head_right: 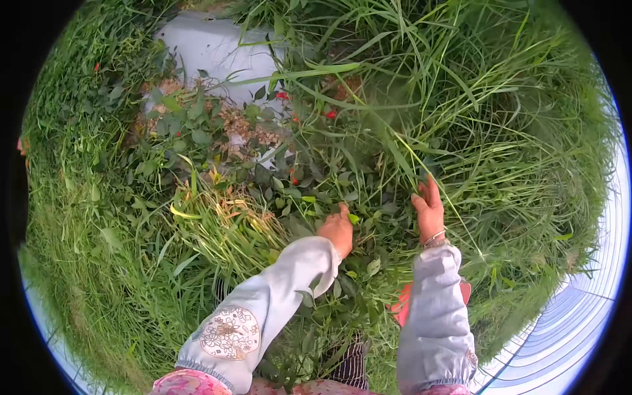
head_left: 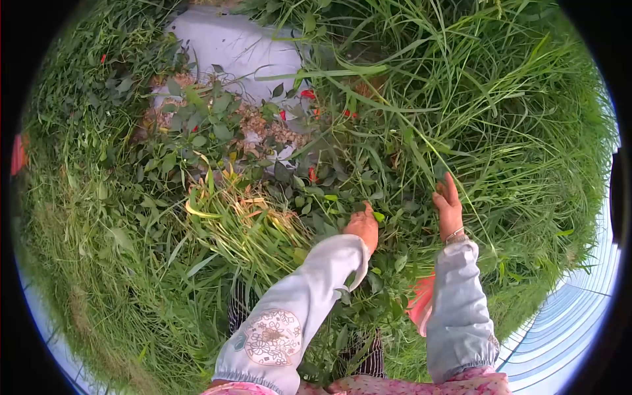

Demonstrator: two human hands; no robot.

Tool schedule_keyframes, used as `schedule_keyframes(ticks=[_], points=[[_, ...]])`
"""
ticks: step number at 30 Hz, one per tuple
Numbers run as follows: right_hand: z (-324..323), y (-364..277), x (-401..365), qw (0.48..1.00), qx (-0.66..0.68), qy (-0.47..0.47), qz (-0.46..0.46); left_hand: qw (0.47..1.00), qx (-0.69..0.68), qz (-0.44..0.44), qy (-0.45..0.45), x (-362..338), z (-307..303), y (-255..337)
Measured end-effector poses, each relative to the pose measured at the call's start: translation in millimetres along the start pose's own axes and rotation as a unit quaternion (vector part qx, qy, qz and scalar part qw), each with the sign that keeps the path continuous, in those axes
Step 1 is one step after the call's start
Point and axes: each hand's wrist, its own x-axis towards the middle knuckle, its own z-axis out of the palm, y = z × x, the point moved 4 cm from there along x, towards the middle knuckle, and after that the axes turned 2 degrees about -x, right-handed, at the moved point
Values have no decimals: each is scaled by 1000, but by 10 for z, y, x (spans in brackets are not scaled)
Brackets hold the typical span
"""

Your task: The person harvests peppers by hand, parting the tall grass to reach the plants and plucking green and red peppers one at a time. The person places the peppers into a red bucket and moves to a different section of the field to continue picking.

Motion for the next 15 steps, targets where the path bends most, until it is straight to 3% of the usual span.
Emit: schedule_keyframes(ticks=[2,3,4,6,7,8,10,12,13,15], points=[[298,-193,-247,942,-248,-80,-213,998,56,-4,-3,34,45,98],[521,-481,-435,864,-413,-64,-283,993,106,13,45,121,244,110],[704,-665,-515,849,-453,-72,-264,993,94,22,61,187,395,123],[1048,-775,-465,856,-393,-104,-319,992,72,40,98,325,586,151],[1253,-756,-385,842,-437,-97,-301,992,38,35,116,371,709,149],[1435,-690,-288,827,-480,-89,-281,998,-1,3,60,343,626,173],[1622,-375,33,828,-531,-105,-144,994,-75,-64,-45,238,309,224],[1665,-73,237,821,-559,-112,-5,1000,1,-8,-4,499,987,93],[1685,-31,265,792,-598,-119,42,999,-42,-11,19,478,995,35],[1627,246,379,819,-566,-93,11,995,-91,33,29,350,897,34]])
